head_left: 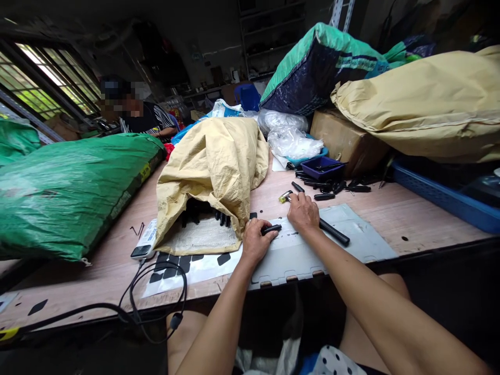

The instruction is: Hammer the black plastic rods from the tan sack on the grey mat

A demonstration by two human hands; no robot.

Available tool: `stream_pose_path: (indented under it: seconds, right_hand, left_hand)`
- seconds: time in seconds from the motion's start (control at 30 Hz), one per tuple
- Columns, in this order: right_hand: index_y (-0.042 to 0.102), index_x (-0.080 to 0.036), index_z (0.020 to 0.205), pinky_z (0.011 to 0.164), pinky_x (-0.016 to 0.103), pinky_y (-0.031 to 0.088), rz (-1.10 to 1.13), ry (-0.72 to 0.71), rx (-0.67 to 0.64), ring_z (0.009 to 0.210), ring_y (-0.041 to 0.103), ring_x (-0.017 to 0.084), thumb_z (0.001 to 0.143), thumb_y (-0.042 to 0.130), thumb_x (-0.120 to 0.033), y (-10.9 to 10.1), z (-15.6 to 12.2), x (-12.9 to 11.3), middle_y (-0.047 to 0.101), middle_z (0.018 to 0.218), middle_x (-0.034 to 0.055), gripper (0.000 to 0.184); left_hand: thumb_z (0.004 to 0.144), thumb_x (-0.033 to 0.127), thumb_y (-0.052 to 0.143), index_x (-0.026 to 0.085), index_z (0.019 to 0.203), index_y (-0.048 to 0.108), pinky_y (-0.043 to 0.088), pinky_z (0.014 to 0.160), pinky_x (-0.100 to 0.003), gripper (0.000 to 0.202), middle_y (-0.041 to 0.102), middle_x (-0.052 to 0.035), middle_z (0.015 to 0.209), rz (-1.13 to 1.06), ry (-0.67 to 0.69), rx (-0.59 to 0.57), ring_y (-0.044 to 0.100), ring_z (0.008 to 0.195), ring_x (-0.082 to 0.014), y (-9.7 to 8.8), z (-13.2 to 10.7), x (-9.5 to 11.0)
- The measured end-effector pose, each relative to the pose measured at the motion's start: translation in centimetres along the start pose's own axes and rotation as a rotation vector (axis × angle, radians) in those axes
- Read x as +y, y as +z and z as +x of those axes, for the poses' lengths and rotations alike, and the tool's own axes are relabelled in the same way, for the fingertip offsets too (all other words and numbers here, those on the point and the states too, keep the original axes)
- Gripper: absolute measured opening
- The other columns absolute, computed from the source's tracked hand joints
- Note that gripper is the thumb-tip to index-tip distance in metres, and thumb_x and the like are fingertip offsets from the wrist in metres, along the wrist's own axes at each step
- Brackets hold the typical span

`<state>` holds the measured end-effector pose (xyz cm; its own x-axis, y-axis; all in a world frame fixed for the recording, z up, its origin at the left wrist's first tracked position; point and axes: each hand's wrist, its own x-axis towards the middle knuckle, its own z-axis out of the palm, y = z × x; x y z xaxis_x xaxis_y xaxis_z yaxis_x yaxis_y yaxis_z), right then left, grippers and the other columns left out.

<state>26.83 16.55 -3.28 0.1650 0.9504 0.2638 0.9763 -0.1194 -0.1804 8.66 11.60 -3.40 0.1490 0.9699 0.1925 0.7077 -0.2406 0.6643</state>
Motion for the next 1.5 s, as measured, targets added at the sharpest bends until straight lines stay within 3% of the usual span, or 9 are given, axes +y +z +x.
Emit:
stream_pose_path:
  seconds: [0.13, 0.27, 0.37, 0.53, 0.87, 1.07, 1.2, 1.37, 1.5]
  right_hand:
    - [0.066, -0.024, 0.129, 0.090, 0.035, 0.045, 0.135, 0.056, -0.053, 0.110, 0.059, 0.025, 0.097, 0.045, -0.021, -1.0, 0.7, 0.5, 0.064, 0.122, 0.0126, 0.038]
    - [0.069, -0.023, 0.127, 0.089, 0.034, 0.048, 0.376, 0.045, 0.078, 0.109, 0.063, 0.025, 0.095, 0.049, -0.023, -3.1, 0.1, 1.3, 0.068, 0.123, 0.0109, 0.037]
    - [0.070, -0.021, 0.123, 0.088, 0.033, 0.051, 0.629, -0.084, 0.127, 0.104, 0.066, 0.023, 0.093, 0.052, -0.026, -4.8, -2.1, 1.4, 0.072, 0.120, 0.0091, 0.036]
    - [0.073, -0.022, 0.117, 0.088, 0.033, 0.054, 0.833, -0.227, -0.005, 0.103, 0.069, 0.021, 0.092, 0.052, -0.025, -6.0, -6.4, 0.2, 0.075, 0.118, 0.0081, 0.033]
    - [0.070, -0.023, 0.121, 0.092, 0.031, 0.052, 0.627, -0.266, -0.021, 0.104, 0.068, 0.020, 0.097, 0.047, -0.022, -4.5, -9.4, -1.2, 0.073, 0.113, 0.0067, 0.034]
    - [0.069, -0.023, 0.124, 0.093, 0.031, 0.052, 0.631, -0.229, 0.040, 0.105, 0.067, 0.021, 0.097, 0.048, -0.024, -5.0, -9.5, -0.4, 0.073, 0.114, 0.0075, 0.034]
    - [0.071, -0.025, 0.120, 0.091, 0.033, 0.052, 0.594, -0.187, 0.001, 0.105, 0.068, 0.022, 0.096, 0.047, -0.024, -4.9, -9.7, 0.4, 0.074, 0.114, 0.0068, 0.034]
    - [0.069, -0.026, 0.124, 0.088, 0.031, 0.049, 0.535, -0.137, 0.041, 0.105, 0.066, 0.021, 0.096, 0.050, -0.026, -5.0, -6.9, 1.0, 0.072, 0.121, 0.0053, 0.034]
    - [0.069, -0.025, 0.124, 0.084, 0.029, 0.046, 0.317, -0.025, 0.020, 0.105, 0.064, 0.021, 0.094, 0.052, -0.022, -3.8, -2.9, 1.2, 0.070, 0.121, 0.0060, 0.035]
  left_hand:
    - [0.079, 0.023, 0.081, 0.022, 0.091, 0.073, 0.043, 0.088, -0.034, 0.015, 0.063, -0.0017, 0.093, -0.050, -0.016, -0.015, 0.056, 0.096, -0.0205, -0.1, 0.1, 0.0]
    - [0.077, 0.020, 0.082, 0.022, 0.091, 0.075, 0.043, 0.090, -0.034, 0.016, 0.063, -0.0016, 0.094, -0.087, -0.033, -0.022, 0.056, 0.098, -0.0205, -0.2, 0.2, 0.1]
    - [0.077, 0.019, 0.081, 0.023, 0.092, 0.076, 0.044, 0.092, -0.034, 0.016, 0.063, -0.0016, 0.094, -0.107, -0.039, -0.026, 0.056, 0.100, -0.0205, -0.2, 0.2, 0.1]
    - [0.076, 0.020, 0.081, 0.022, 0.093, 0.077, 0.045, 0.093, -0.035, 0.017, 0.062, -0.0024, 0.094, -0.120, -0.039, -0.036, 0.057, 0.100, -0.0208, -0.3, 0.3, 0.1]
    - [0.078, 0.020, 0.078, 0.022, 0.086, 0.077, 0.045, 0.088, -0.034, 0.009, 0.060, -0.0014, 0.089, -0.100, -0.032, -0.044, 0.056, 0.095, -0.0200, -0.2, 0.3, 0.0]
    - [0.078, 0.020, 0.078, 0.022, 0.092, 0.079, 0.045, 0.092, -0.035, 0.014, 0.062, -0.0021, 0.091, -0.122, -0.044, -0.033, 0.057, 0.098, -0.0206, -0.2, 0.2, 0.0]
    - [0.078, 0.021, 0.079, 0.022, 0.094, 0.079, 0.045, 0.094, -0.036, 0.016, 0.063, -0.0026, 0.093, -0.132, -0.045, -0.013, 0.057, 0.100, -0.0214, 0.0, 0.1, -0.1]
    - [0.078, 0.021, 0.078, 0.022, 0.092, 0.077, 0.045, 0.093, -0.036, 0.014, 0.063, -0.0028, 0.094, -0.094, -0.026, -0.018, 0.057, 0.100, -0.0220, 0.1, 0.1, -0.2]
    - [0.077, 0.018, 0.078, 0.022, 0.091, 0.075, 0.045, 0.092, -0.036, 0.015, 0.063, -0.0024, 0.095, -0.081, -0.009, -0.016, 0.056, 0.100, -0.0217, 0.1, 0.1, -0.2]
